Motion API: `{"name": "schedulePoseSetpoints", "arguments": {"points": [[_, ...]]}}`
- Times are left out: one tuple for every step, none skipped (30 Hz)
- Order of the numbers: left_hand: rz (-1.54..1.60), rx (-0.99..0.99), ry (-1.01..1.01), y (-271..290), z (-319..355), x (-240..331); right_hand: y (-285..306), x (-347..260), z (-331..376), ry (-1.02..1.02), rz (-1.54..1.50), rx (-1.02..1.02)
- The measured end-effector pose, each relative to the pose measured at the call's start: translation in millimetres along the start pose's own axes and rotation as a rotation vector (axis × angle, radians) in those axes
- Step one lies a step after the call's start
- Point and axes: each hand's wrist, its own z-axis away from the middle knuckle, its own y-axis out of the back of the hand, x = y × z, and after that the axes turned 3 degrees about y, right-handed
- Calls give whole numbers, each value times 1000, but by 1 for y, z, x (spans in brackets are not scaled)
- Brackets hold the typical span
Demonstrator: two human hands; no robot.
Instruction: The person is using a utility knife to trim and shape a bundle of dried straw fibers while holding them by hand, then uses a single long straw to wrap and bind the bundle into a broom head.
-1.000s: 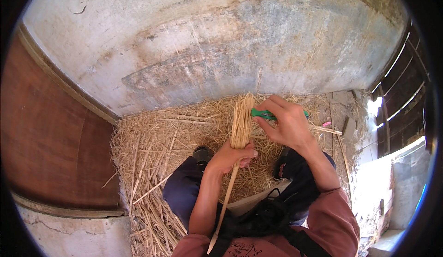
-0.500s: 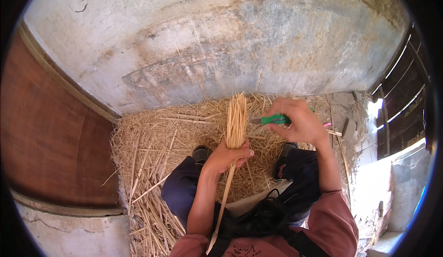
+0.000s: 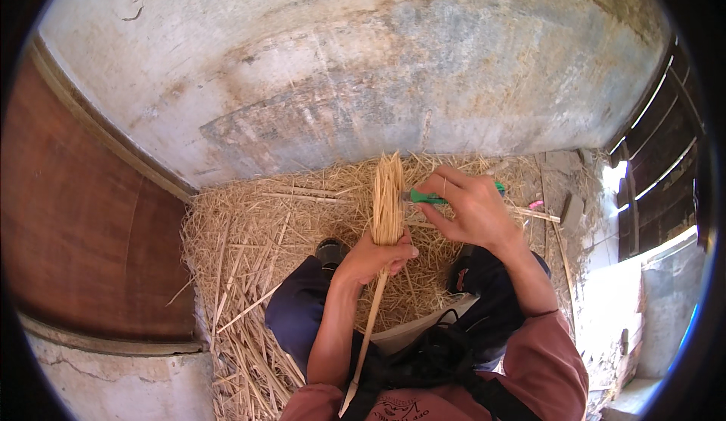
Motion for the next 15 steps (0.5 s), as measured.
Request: {"name": "schedulePoseSetpoints", "arguments": {"points": [[-5, -10, 8, -1, -1, -2, -3, 1, 0, -12, 10, 25], [-10, -20, 15, -3, -2, -5, -5, 2, -1, -23, 19, 50], [-16, -29, 23, -4, -3, -8, -7, 4, -2, -19, 8, 78], [-23, -25, 19, -6, -3, -9, -8, 9, -4, -14, -3, 107], [-29, -21, 14, -8, -3, -9, -8, 13, -7, -9, -14, 135], [-37, -20, 10, -10, -4, -9, -8, 17, -9, -28, 17, 220], [-72, -29, 12, -10, -4, -9, -8, 22, -11, -46, 48, 305], [-107, -39, 15, -10, -5, -9, -5, 27, -13, -64, 79, 390], [-140, -41, 19, -9, -3, -9, 0, 36, -17, -181, 61, 428], [-145, -8, 12, -10, -3, -11, 12, 49, -20, -296, 51, 466], [-150, 25, 4, -11, -3, -14, 23, 56, -19, -412, 40, 503], [-156, 64, -6, -11, -3, -16, 31, 57, -16, -459, -50, 366], [-198, 108, -10, -12, -4, -15, 38, 56, -14, -503, -138, 226], [-241, 153, -13, -12, -5, -15, 43, 55, -12, -545, -225, 86], [-282, 198, -10, -12, -6, -15, 43, 55, -9, -460, -222, 2]]}}
